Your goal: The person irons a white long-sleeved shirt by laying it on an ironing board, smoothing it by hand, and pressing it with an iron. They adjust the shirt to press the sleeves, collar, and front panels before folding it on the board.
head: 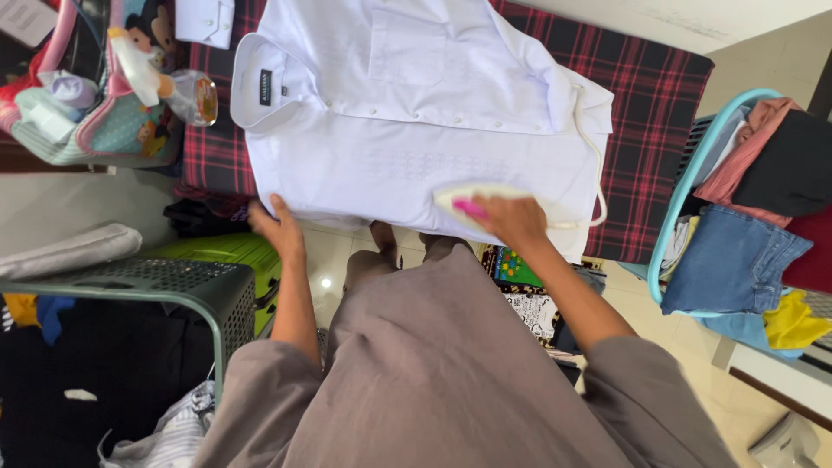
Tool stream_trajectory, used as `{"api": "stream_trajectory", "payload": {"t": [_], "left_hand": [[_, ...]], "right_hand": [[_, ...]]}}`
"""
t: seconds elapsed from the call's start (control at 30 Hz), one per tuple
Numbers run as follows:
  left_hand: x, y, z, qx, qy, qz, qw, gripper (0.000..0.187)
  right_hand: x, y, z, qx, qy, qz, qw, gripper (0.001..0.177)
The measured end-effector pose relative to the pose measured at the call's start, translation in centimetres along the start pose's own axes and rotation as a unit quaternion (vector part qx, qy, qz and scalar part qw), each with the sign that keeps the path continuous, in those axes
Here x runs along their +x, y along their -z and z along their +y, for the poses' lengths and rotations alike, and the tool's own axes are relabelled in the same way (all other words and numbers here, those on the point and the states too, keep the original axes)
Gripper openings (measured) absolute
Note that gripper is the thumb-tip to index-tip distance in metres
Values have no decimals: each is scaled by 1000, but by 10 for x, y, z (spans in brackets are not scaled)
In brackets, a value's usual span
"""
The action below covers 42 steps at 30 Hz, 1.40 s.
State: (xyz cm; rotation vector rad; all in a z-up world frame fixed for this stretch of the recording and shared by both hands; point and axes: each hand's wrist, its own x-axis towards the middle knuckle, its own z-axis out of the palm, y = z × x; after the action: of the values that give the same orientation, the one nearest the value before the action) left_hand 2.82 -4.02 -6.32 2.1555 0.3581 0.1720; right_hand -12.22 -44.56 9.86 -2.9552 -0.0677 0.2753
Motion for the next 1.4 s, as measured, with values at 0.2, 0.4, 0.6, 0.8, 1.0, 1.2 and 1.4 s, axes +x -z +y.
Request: {"api": "stream_trajectory", "payload": {"t": [0.2,0.4,0.6,0.8,1.0,1.2,1.4], "left_hand": [[7,19,-9,-157,25,-77,984,30],[11,38,6,-112,18,-57,992,39],[11,38,20,-62,7,-33,997,39],[-19,15,59,176,-29,139,974,41],[-91,-60,141,31,-332,-205,920,45],[-118,-115,201,135,-494,-356,782,59],[-116,-118,212,185,-482,-372,771,65]], "right_hand": [[38,-6,-77,27,82,-15,996,26],[83,2,-78,28,28,-8,999,37],[33,-22,-81,10,41,-53,998,37],[-69,-39,50,98,-81,-11,992,39],[-95,-7,188,-9,-377,38,925,46],[-109,-52,82,139,-236,-123,954,45],[-83,14,160,-34,-166,-154,974,50]]}}
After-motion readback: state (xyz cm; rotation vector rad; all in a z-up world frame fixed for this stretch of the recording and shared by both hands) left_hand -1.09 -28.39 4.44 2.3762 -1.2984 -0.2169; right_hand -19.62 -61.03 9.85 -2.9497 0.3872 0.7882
